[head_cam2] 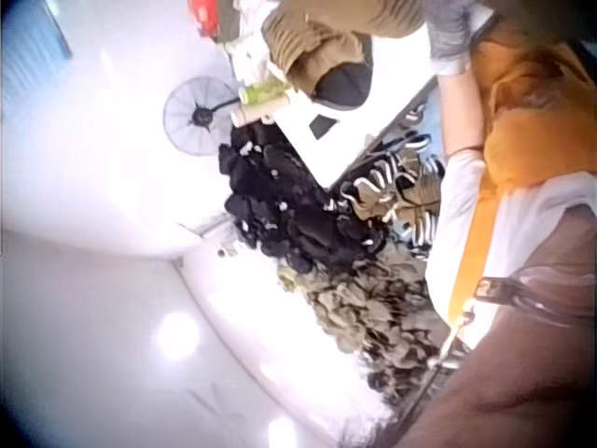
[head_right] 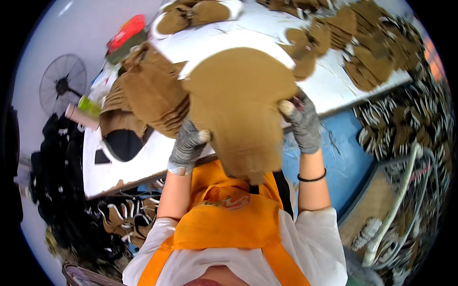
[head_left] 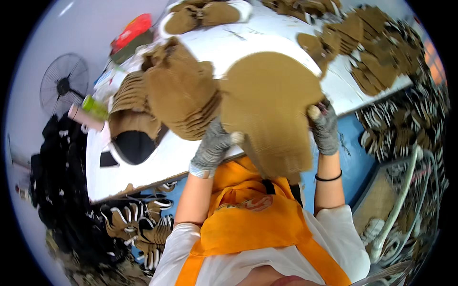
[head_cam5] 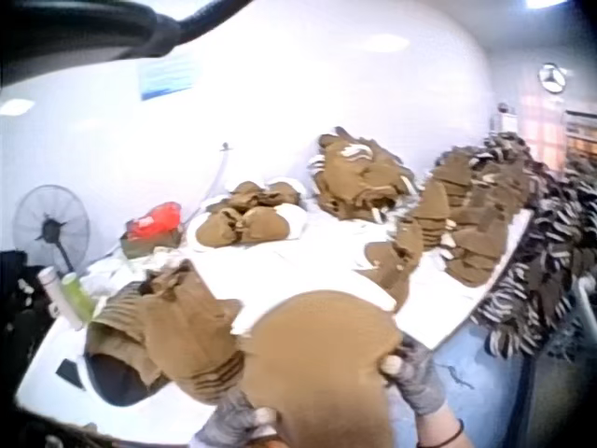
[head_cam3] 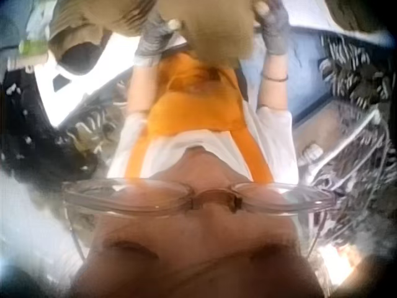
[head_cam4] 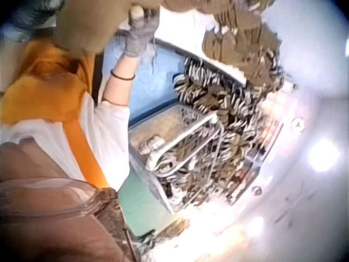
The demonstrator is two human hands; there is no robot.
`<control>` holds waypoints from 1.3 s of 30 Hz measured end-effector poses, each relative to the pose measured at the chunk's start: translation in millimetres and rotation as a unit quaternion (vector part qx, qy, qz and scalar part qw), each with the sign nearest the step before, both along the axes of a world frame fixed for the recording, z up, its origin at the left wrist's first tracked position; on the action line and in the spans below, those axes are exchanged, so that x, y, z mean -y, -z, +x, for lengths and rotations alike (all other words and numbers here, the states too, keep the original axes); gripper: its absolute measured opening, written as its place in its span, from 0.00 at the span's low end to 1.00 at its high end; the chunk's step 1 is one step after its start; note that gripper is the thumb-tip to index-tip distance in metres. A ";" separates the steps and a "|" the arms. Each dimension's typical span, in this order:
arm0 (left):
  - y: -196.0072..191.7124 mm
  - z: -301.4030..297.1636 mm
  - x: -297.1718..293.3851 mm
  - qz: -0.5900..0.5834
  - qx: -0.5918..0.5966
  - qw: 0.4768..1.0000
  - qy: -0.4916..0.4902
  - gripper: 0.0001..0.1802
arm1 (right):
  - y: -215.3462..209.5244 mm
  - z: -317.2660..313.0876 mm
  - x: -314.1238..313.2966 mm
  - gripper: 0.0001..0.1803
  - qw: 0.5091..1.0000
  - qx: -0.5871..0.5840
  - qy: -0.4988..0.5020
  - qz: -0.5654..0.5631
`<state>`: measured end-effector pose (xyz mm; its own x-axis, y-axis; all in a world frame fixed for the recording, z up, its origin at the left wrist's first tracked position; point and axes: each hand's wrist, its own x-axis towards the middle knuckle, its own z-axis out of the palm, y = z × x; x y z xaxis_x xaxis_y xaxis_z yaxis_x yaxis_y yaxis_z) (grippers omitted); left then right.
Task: The person organizes and stacks shoe upper components on a work surface, handling each piece by hand and using a tool to trim excess material.
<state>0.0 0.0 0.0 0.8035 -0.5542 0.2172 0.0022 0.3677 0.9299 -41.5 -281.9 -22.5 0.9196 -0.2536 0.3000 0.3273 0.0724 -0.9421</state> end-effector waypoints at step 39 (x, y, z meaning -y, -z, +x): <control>-149.0 92.0 -128.6 -0.208 0.025 0.972 -0.106 0.19 | -169.7 238.8 -121.1 0.19 0.870 0.149 -0.198 -0.426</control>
